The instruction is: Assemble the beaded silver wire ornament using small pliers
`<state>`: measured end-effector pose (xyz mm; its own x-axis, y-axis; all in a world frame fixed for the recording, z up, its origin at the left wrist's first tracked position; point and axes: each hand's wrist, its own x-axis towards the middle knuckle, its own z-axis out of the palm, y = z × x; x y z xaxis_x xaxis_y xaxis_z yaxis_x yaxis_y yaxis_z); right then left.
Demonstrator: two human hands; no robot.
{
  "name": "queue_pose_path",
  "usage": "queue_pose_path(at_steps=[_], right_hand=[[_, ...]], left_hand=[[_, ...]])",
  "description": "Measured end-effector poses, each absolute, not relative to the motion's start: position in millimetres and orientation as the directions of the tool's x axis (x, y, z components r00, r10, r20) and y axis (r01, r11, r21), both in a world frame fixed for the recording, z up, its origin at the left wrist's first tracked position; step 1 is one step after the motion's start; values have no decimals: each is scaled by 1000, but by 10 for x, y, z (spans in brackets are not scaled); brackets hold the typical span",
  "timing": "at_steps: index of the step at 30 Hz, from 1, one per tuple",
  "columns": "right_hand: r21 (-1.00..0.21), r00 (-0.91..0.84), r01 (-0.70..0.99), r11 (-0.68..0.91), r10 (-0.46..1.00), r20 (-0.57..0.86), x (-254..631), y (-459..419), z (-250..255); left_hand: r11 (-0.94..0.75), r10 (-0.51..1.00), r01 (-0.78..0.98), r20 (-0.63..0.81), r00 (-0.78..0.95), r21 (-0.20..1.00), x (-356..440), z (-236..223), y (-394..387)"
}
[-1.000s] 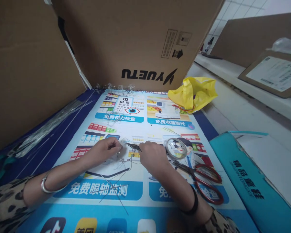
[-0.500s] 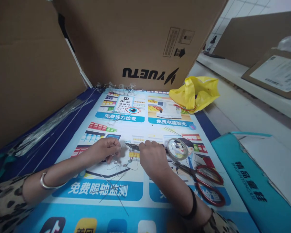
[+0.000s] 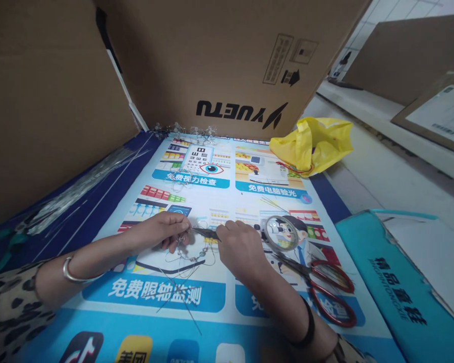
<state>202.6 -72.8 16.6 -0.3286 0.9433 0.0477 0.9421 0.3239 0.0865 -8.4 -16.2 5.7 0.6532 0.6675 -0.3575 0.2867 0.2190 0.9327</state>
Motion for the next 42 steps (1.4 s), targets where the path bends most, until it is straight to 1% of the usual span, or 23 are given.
queue_pose_path(at_steps=[8, 11, 16, 24, 29, 33, 38, 42], right_hand=[[51, -408, 913, 405, 909, 83, 1992, -714, 86], [51, -426, 905, 423, 900, 94, 1966, -709, 62], [63, -453, 891, 449, 878, 156, 1961, -714, 29], [133, -563, 826, 547, 801, 205, 2024, -673, 35], [165, -603, 797, 581, 771, 205, 2043, -660, 65], [105, -581, 814, 572, 797, 166, 2062, -661, 57], [-47, -530, 844, 534, 845, 66, 2095, -651, 39], [-146, -458, 880, 453, 889, -2, 2097, -644, 58]], left_hand=[[209, 644, 274, -343, 684, 939, -94, 62, -178], [207, 638, 278, -345, 688, 938, -94, 69, -175], [196, 619, 309, -361, 697, 931, -92, 72, -169], [199, 599, 330, -381, 704, 923, -86, 69, -162], [195, 575, 322, -374, 728, 927, -89, 57, -157], [209, 564, 318, -379, 734, 925, -97, 55, -158], [199, 568, 295, -355, 743, 935, -101, 72, -168], [252, 593, 225, -334, 733, 941, -107, 80, -182]])
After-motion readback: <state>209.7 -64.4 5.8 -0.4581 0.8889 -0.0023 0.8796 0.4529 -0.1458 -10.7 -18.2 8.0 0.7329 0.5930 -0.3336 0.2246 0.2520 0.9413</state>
